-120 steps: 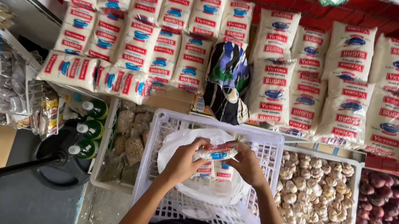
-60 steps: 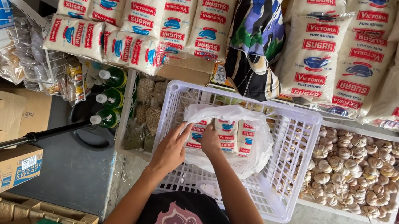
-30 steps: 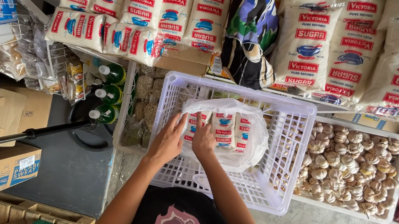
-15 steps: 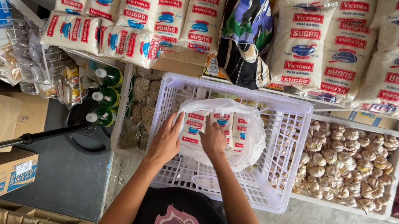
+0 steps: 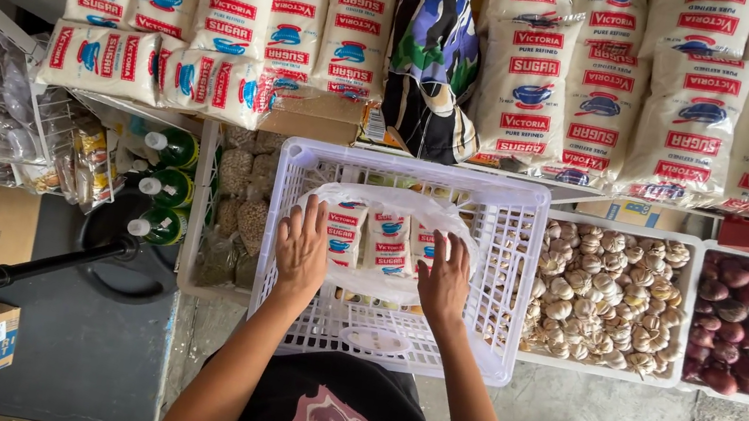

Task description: Packing bags of sugar from a shelf into a plastic-lined basket.

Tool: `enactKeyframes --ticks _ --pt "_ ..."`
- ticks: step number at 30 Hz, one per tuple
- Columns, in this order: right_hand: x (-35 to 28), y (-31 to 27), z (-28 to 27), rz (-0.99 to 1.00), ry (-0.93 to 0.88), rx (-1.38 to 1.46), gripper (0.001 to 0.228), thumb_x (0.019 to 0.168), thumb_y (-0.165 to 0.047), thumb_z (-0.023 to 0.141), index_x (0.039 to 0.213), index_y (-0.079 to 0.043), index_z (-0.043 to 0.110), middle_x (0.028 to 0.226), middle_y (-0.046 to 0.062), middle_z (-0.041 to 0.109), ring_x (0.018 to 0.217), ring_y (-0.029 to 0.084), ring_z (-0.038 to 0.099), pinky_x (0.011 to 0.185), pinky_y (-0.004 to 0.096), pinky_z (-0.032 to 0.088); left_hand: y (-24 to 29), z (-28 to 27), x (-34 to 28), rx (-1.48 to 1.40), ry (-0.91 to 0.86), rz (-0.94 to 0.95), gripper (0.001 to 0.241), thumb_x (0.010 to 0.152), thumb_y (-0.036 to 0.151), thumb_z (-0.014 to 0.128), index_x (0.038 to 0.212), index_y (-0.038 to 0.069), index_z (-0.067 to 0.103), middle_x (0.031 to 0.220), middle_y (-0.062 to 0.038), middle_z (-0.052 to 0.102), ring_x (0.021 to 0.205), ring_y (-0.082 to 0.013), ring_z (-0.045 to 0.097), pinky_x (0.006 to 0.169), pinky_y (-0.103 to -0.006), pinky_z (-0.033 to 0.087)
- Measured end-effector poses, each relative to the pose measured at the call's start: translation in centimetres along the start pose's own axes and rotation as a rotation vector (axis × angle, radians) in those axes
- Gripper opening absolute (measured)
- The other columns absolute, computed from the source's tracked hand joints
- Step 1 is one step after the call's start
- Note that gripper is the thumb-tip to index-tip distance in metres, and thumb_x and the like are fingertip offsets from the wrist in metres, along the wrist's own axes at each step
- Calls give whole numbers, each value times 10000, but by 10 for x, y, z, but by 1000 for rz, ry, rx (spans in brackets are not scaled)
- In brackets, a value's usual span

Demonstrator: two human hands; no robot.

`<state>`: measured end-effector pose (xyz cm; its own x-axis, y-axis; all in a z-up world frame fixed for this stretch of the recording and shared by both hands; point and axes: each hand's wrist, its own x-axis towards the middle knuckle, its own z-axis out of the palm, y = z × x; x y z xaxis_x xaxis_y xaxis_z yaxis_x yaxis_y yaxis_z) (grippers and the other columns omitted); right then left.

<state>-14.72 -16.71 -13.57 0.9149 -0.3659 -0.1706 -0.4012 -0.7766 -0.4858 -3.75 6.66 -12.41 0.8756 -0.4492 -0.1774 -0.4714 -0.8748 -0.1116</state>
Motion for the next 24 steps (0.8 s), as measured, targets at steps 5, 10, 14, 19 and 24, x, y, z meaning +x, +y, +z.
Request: enactKeyframes --ticks 5,10,14,19,24 --pt "-7 7 11 187 61 -77 965 727 -150 867 1544 -138 353 1561 297 245 1419 501 287 1093 598 375 2 25 1 -345 -70 -128 776 805 -43 694 1523 5 403 1506 -275 394 1271 -440 519 1041 -472 498" --pt "-1 50 38 341 187 -96 832 734 -127 856 1466 -150 463 1481 288 402 1337 487 406 1035 623 375 5 35 0 -688 -171 -318 829 768 -102 688 1518 6 354 1436 -307 449 1235 -461 541 957 -486 532" --pt "15 143 111 592 19 980 294 1010 -165 625 1283 -65 664 1166 137 740 1055 293 710 938 433 569 0 64 2 -1025 -105 -425 562 833 -136 550 1365 47 559 1254 -164 670 981 -314 661 790 -444 540" --pt "29 196 144 992 -32 1580 181 982 -117 552 1105 -24 647 964 97 685 827 242 679 742 411 598 -7 106 0 -1624 -128 -773 388 850 -95 426 1068 33 719 1050 -112 725 744 -191 574 625 -332 491" --pt "52 207 140 1157 -129 1458 209 982 -185 505 1023 -28 637 902 97 691 781 253 684 735 417 607 -16 84 7 -1770 -179 -908 357 798 21 419 1006 76 704 993 -105 694 845 -217 661 743 -337 546"
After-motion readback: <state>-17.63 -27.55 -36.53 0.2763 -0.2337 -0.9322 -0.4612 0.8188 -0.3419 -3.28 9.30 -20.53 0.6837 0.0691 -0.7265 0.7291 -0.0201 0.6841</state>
